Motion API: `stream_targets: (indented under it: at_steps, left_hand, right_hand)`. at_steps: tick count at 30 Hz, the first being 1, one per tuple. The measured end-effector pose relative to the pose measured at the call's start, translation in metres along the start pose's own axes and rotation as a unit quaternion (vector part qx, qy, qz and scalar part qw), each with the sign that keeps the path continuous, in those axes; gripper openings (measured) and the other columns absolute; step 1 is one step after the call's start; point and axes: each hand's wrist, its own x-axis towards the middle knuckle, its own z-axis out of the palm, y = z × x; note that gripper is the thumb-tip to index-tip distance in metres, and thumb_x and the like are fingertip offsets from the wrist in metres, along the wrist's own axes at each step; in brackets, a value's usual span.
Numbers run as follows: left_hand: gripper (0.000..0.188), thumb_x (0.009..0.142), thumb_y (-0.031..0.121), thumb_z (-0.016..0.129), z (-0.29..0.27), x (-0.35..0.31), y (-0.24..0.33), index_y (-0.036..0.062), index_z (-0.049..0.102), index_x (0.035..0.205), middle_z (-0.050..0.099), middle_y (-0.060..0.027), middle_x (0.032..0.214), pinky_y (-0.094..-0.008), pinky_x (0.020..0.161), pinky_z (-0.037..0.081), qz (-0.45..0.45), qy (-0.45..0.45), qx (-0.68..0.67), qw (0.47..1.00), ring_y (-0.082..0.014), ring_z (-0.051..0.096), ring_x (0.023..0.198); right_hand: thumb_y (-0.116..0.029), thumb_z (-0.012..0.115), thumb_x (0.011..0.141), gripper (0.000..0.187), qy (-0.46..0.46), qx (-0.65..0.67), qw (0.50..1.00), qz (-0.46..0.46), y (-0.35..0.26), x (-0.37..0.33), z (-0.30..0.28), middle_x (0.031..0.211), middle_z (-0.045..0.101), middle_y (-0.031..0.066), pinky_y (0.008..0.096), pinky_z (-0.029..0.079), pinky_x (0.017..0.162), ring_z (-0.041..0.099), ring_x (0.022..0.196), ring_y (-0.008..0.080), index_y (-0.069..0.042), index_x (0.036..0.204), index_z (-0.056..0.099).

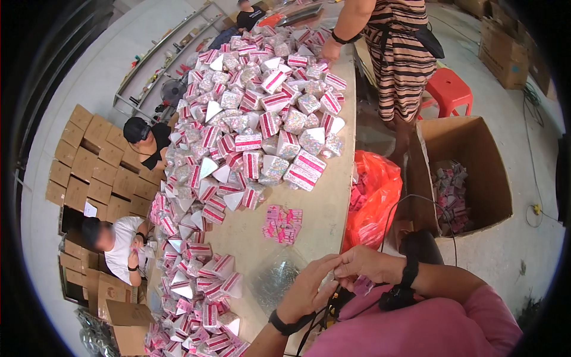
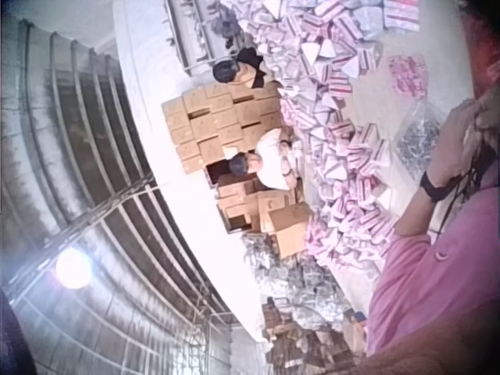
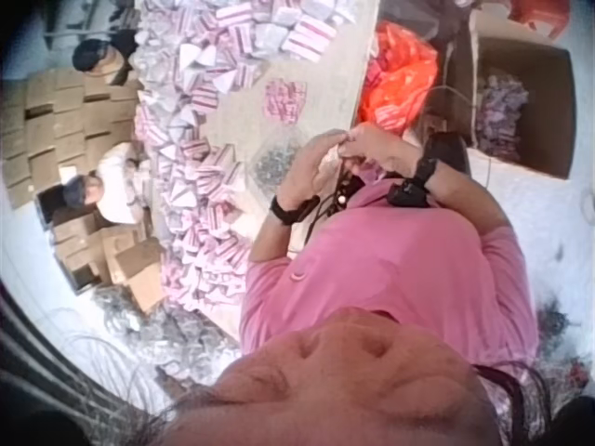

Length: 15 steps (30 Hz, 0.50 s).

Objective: Packaging triangular striped gift boxes by applying small pink labels to the edges.

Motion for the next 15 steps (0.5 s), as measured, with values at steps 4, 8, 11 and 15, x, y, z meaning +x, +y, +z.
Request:
stream_targets:
  at_steps: [4, 8, 11, 15]
  left_hand:
    - [0.029, 0.087, 0.016, 0.057, 0.006, -0.014, -0.001, 0.0012, 0.053, 0.112, 0.057, -0.0186, 0.11, -0.0388, 0.085, 0.044, -0.023, 0.019, 0.101, 0.994, -0.0354, 0.055, 0.1]
    - [0.016, 0.087, 0.014, 0.058, 0.013, -0.028, -0.009, 0.0001, 0.056, 0.094, 0.058, -0.0125, 0.085, -0.0323, 0.068, 0.045, -0.107, 0.046, -0.004, 0.993, -0.0235, 0.056, 0.077]
    - [0.016, 0.09, 0.016, 0.057, 0.017, -0.031, -0.004, 0.0003, 0.057, 0.089, 0.055, -0.0075, 0.072, -0.0282, 0.062, 0.043, -0.208, 0.059, -0.08, 0.973, -0.0147, 0.051, 0.067]
    - [0.018, 0.093, 0.019, 0.054, 0.022, -0.03, -0.014, 0.0037, 0.056, 0.083, 0.051, -0.0001, 0.067, -0.0232, 0.059, 0.038, -0.264, 0.086, -0.244, 0.929, -0.0078, 0.046, 0.064]
  right_hand:
    - [-0.015, 0.06, 0.088, 0.016, 0.007, 0.001, 0.999, 0.036, 0.003, -0.002, 0.003, 0.071, 0.063, 0.0079, 0.0249, 0.05, 0.057, 0.062, 0.061, 0.016, 0.001, 0.086, 0.063]
    - [-0.014, 0.059, 0.088, 0.016, 0.016, -0.056, 0.998, 0.037, 0.004, 0.003, 0.008, 0.072, 0.063, 0.0081, 0.024, 0.049, 0.053, 0.061, 0.058, 0.0156, 0.0, 0.082, 0.063]
    - [-0.014, 0.059, 0.088, 0.015, 0.045, -0.122, 0.991, 0.03, -0.006, -0.001, 0.017, 0.073, 0.064, 0.0079, 0.0243, 0.048, 0.052, 0.061, 0.058, 0.0155, 0.0, 0.084, 0.062]
    - [-0.018, 0.061, 0.087, 0.019, 0.074, -0.285, 0.95, -0.102, -0.003, -0.003, 0.026, 0.075, 0.065, 0.0113, 0.0299, 0.049, 0.052, 0.063, 0.059, 0.0207, -0.001, 0.093, 0.059]
